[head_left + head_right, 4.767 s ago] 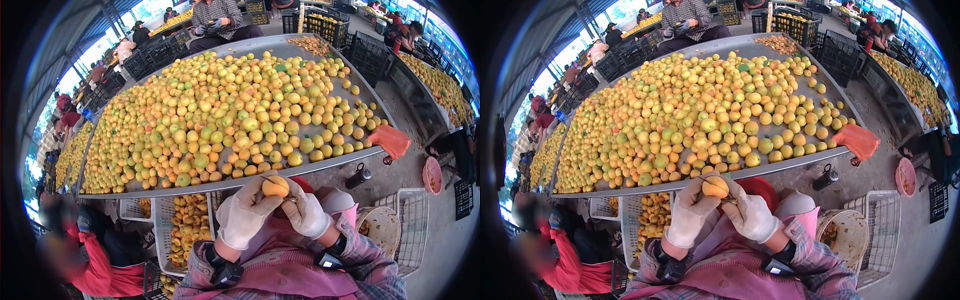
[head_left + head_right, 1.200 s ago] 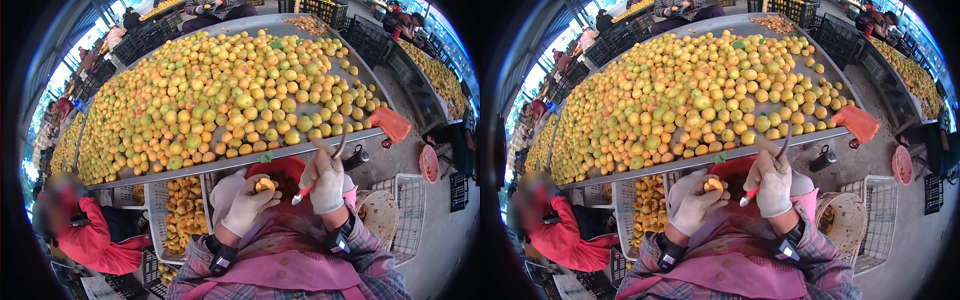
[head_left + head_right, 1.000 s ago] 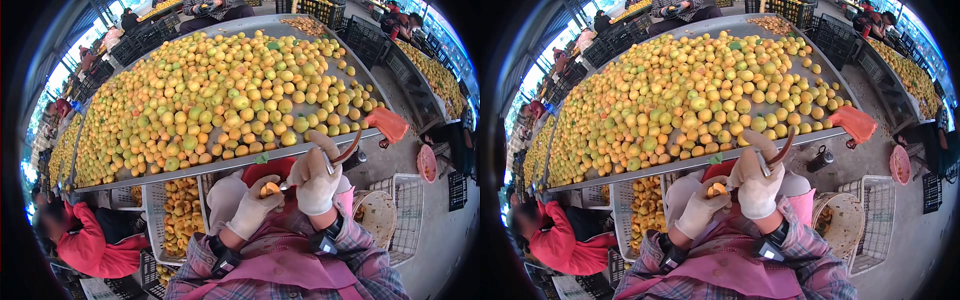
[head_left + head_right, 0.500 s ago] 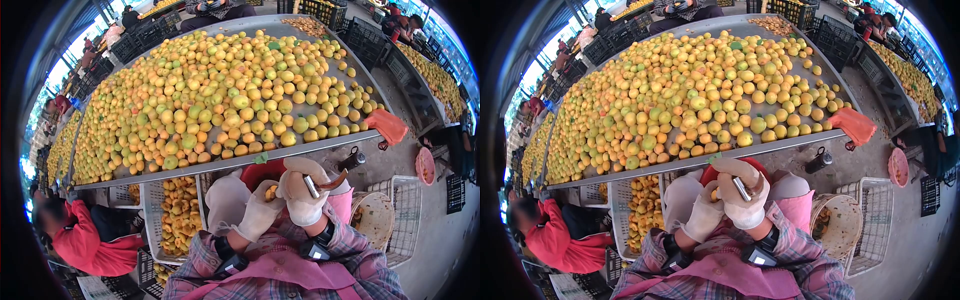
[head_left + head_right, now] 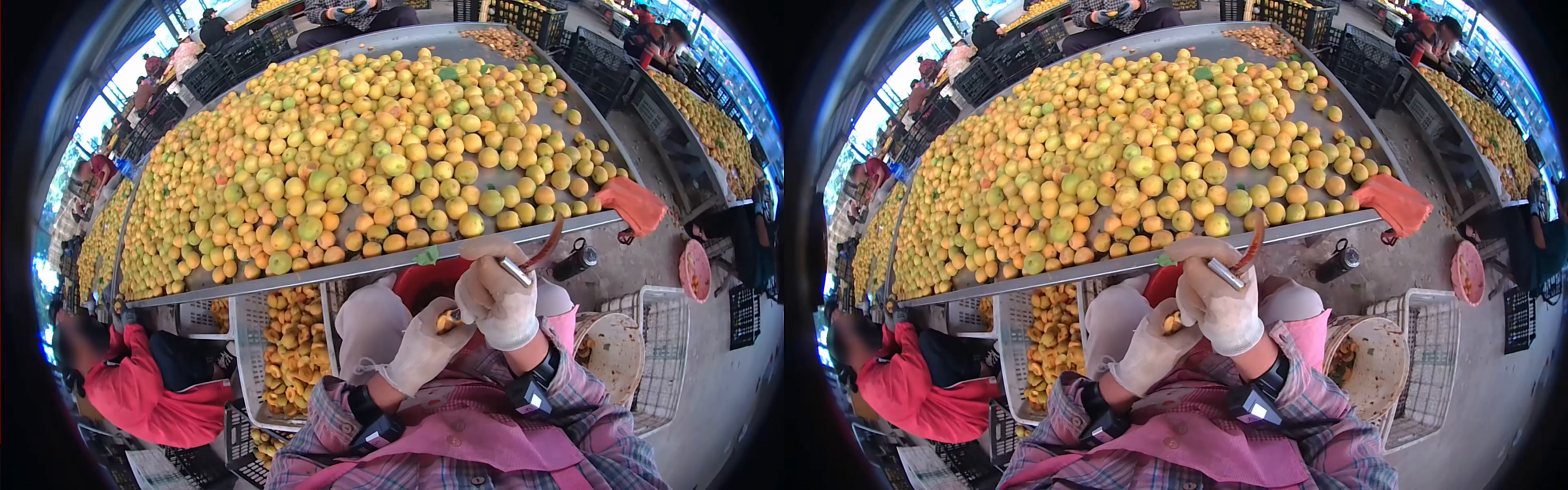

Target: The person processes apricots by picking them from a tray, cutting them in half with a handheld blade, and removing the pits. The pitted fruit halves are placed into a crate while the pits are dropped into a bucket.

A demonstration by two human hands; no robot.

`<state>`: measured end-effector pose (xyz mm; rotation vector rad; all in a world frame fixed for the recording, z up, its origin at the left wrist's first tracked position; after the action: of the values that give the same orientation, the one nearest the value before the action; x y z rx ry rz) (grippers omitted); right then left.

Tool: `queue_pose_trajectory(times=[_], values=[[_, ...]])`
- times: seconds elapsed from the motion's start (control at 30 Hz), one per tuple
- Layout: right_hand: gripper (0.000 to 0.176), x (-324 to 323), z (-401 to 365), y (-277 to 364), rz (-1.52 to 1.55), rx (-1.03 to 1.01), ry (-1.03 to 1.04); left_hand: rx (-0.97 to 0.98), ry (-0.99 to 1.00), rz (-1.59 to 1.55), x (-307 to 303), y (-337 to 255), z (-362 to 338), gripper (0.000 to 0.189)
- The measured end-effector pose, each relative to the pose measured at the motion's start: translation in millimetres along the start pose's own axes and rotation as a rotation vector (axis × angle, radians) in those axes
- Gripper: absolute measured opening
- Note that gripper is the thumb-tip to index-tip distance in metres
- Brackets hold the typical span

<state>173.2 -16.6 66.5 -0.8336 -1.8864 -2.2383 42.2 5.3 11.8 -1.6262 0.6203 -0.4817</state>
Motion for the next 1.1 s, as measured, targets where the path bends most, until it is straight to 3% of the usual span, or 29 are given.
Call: queue_pose_trajectory(times=[0.17,0.23,0.33,0.4,0.43,0.5,0.7,0.73,0.77,0.83,0.9,0.93,0.97,1.03,1.1], values=[[0.016,-1.1,0.6,-2.2,-0.138,0.033,0.028,0.096,0.095,0.082,-2.6,-3.9,-0.2,0.032],[0.020,-6.6,3.4,-6.6,0.180,0.081,0.060,0.096,0.143,0.088,-3.9,-4.9,-0.7,0.031],[0.022,-11.1,3.3,-12.0,0.255,0.063,0.079,0.051,0.208,0.111,-8.1,2.3,2.2,0.030],[0.020,-15.8,2.0,-14.9,0.301,0.108,0.030,0.724,0.349,0.587,-6.5,-3.9,-0.9,0.029],[0.022,-19.9,3.8,-17.9,0.383,0.124,0.047,0.722,0.353,0.586,-4.8,-7.1,-3.1,0.029],[0.023,-25.7,4.8,-22.9,0.466,0.141,0.063,-0.016,0.366,-0.003,-5.5,-4.4,-1.6,0.030],[0.022,-24.9,2.9,-24.6,0.606,0.190,0.040,-0.116,0.423,-0.007,-5.8,-7.6,0.0,0.030],[0.021,-18.7,1.0,-16.3,0.423,0.195,-0.037,-0.114,0.424,-0.003,-6.8,-5.3,0.7,0.030],[0.020,-15.0,0.0,-11.3,0.238,0.198,-0.113,-0.003,0.421,0.051,-8.1,-1.9,1.3,0.026],[0.018,-7.0,-4.9,-8.1,0.026,0.171,0.006,0.117,0.419,0.109,-11.8,9.2,1.2,0.022],[0.017,-1.6,-5.3,-6.7,0.063,0.082,0.093,0.604,0.302,0.357,-18.7,8.5,-3.2,0.028],[0.017,-2.5,-5.0,-7.1,0.063,0.074,0.091,-0.313,0.421,0.175,-15.2,-21.0,-2.7,0.038],[0.016,-3.6,-4.7,-9.0,0.182,0.094,0.085,-0.311,0.424,0.179,-15.4,-7.1,-3.1,0.038],[0.018,-5.2,-3.8,-11.6,0.301,0.114,0.083,0.575,0.274,0.417,-13.9,5.1,-8.3,0.053],[0.018,-6.3,-4.1,-13.0,0.372,0.123,0.085,0.481,0.255,0.384,-12.5,8.7,-12.1,0.058]])
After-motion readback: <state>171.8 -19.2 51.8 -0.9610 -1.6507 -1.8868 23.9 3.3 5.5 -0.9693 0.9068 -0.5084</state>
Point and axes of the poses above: each hand's wrist, its own z-axis towards the middle knuckle, its own x-axis out of the palm, y = z × x, the point moved 3 cm from there along z, towards the middle knuckle, and after that the axes turned 10 degrees about -z, right-handed, at the moved point
